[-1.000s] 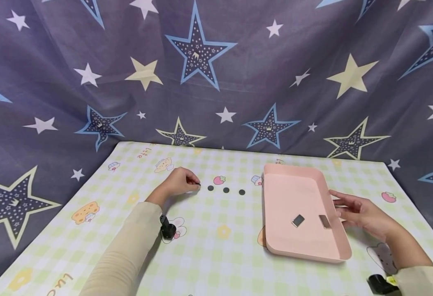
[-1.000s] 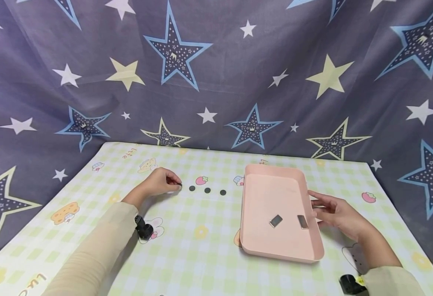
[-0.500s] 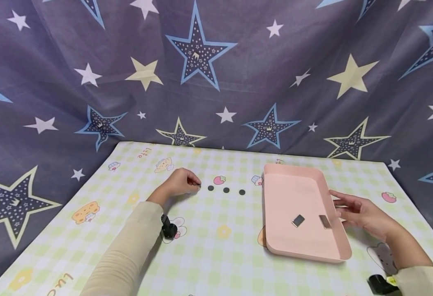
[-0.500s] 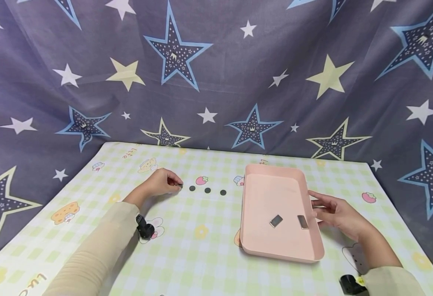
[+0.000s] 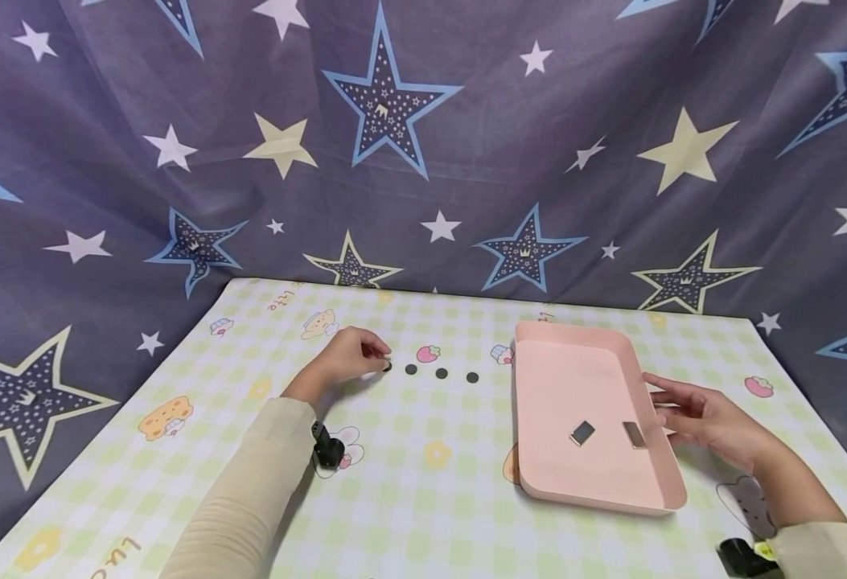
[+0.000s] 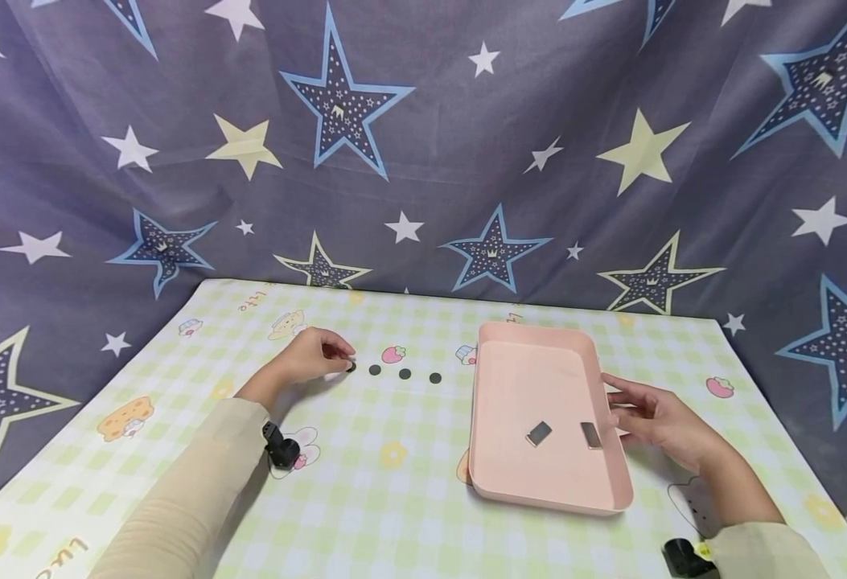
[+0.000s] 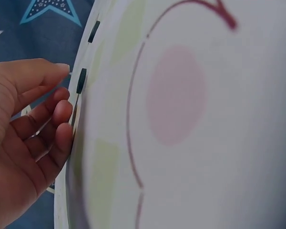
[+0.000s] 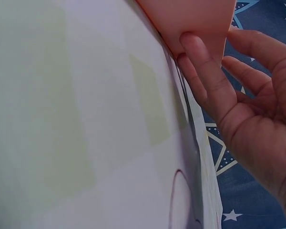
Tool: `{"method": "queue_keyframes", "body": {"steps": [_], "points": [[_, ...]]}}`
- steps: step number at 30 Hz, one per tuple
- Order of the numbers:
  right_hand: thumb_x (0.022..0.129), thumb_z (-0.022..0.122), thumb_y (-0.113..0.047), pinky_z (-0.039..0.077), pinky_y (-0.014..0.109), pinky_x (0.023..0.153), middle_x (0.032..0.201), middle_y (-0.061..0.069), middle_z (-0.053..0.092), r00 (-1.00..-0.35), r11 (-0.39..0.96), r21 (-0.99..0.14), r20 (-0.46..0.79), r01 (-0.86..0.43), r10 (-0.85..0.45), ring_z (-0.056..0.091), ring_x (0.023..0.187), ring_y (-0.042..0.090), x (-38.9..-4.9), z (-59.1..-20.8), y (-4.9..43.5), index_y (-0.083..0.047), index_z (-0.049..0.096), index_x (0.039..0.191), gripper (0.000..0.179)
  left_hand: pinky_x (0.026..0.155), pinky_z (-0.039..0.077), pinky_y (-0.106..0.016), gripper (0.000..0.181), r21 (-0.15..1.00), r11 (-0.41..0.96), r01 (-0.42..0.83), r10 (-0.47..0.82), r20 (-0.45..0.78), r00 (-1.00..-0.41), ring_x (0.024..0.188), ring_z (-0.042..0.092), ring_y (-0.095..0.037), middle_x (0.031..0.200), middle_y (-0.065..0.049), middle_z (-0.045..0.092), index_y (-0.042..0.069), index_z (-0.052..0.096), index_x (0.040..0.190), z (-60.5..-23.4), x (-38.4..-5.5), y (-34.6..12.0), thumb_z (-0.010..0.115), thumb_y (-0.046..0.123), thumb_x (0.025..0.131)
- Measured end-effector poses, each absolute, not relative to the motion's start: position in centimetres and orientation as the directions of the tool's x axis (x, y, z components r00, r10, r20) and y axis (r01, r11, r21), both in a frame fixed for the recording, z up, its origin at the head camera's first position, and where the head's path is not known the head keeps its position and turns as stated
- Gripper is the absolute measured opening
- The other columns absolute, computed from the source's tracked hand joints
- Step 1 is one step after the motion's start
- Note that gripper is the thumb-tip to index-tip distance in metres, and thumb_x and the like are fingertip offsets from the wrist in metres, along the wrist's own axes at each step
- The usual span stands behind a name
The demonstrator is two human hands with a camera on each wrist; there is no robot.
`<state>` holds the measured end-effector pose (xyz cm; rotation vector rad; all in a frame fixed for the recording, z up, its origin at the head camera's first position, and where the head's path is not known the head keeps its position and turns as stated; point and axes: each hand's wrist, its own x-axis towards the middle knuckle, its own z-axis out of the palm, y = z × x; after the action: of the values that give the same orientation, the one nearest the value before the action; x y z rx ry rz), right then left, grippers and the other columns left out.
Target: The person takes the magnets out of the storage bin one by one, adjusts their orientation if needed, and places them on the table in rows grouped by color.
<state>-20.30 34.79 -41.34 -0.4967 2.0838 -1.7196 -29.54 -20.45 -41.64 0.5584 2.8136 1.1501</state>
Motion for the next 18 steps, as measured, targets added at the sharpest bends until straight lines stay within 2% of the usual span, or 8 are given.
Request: {"method": "queue_keyframes", "body": {"steps": [7, 18], "points": [[0.1, 0.051, -0.001, 0.056, 0.038, 0.082, 0.124, -0.006, 0.061, -0.855, 0.163, -0.986, -0.06, -0.03, -0.516, 0.063, 0.109, 0.012, -20.3, -41.4, 34.9, -0.007, 0.028, 0.154, 0.059, 0.07, 0.05, -0.031, 0.015, 0.706, 0.637, 0.308, 0.34, 0.101, -0.935, 0.074, 0.058, -0.016, 0.081, -0.001, 0.068, 0.0, 0.075, 0.096, -41.1, -29.4, -20.4, 0.075, 0.004, 0.081], [0.1, 0.051, -0.002, 0.056, 0.038, 0.083, 0.124, -0.006, 0.061, -0.858, 0.171, -0.985, -0.068, -0.024, -0.51, 0.063, 0.109, 0.012, -20.3, -41.4, 34.8, -0.007, 0.027, 0.154, 0.059, 0.071, 0.051, -0.031, 0.019, 0.707, 0.622, 0.336, 0.361, 0.121, -0.925, 0.077, 0.062, -0.016, 0.085, -0.001, 0.07, 0.0, 0.074, 0.099, -40.0, -29.1, -19.3, 0.076, 0.006, 0.08]]}}
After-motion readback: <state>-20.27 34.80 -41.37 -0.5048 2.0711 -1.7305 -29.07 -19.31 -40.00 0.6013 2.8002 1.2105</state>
